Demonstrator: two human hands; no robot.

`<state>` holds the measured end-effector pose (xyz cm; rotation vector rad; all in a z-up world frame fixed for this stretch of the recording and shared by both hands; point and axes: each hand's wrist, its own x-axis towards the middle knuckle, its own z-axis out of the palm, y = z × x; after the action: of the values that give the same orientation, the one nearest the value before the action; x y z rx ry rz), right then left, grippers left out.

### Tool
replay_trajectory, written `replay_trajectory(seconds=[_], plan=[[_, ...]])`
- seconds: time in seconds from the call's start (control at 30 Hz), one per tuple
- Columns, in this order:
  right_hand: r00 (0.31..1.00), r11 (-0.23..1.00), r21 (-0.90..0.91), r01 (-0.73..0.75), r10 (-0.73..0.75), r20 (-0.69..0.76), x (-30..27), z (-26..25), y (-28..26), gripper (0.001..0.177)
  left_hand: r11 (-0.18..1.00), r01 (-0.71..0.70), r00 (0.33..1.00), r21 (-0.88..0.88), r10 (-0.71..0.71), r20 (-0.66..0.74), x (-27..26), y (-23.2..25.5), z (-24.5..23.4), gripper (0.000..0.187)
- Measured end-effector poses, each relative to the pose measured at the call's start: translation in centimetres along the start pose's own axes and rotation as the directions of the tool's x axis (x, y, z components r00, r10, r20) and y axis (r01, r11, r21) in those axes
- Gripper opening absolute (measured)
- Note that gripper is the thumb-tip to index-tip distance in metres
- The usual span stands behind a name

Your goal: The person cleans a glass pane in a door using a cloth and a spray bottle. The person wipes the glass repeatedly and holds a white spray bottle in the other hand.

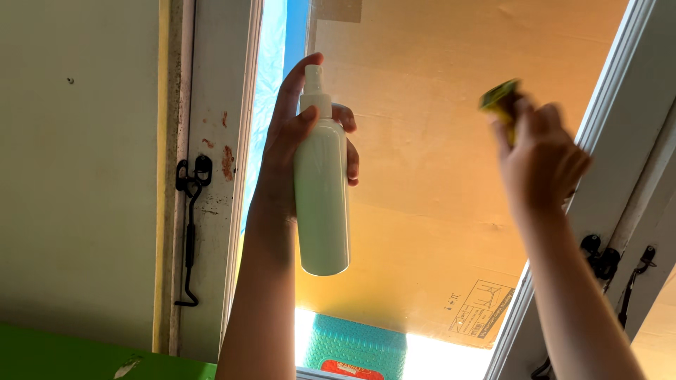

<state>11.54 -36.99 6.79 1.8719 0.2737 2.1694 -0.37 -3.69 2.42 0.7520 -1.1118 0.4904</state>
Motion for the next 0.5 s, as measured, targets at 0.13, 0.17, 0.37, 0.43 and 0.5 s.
replay_trajectory(seconds=[0.13,0.17,0.37,0.43,0.5], plan=[[0.996,0.996,-0.088,-0.021,0.013,-0.088,2.6,2.1,2.9,0.031,1.000,0.001,1.000,0.001,-0.001,-0.006,0.0,-0.3,-0.1,0.086],[0.991,0.993,-0.097,-0.066,0.054,-0.122,3.3,2.1,2.9,0.032,1.000,0.004,1.000,0.015,-0.004,-0.015,-0.1,-0.5,-0.1,0.086],[0.957,0.987,-0.161,-0.021,-0.026,-0.288,8.1,-0.5,-1.4,0.036,1.000,-0.005,0.998,-0.016,0.004,-0.060,-0.3,-0.1,-0.6,0.090],[0.934,0.981,-0.195,0.016,-0.084,-0.347,9.5,-0.8,-3.5,0.038,1.000,-0.012,0.998,-0.002,0.012,-0.059,-0.3,0.1,-0.8,0.090],[0.964,0.995,0.011,0.101,-0.095,-0.247,10.4,-0.6,-5.1,0.046,1.000,-0.027,0.998,-0.011,0.027,-0.059,-0.3,0.2,-0.9,0.091]])
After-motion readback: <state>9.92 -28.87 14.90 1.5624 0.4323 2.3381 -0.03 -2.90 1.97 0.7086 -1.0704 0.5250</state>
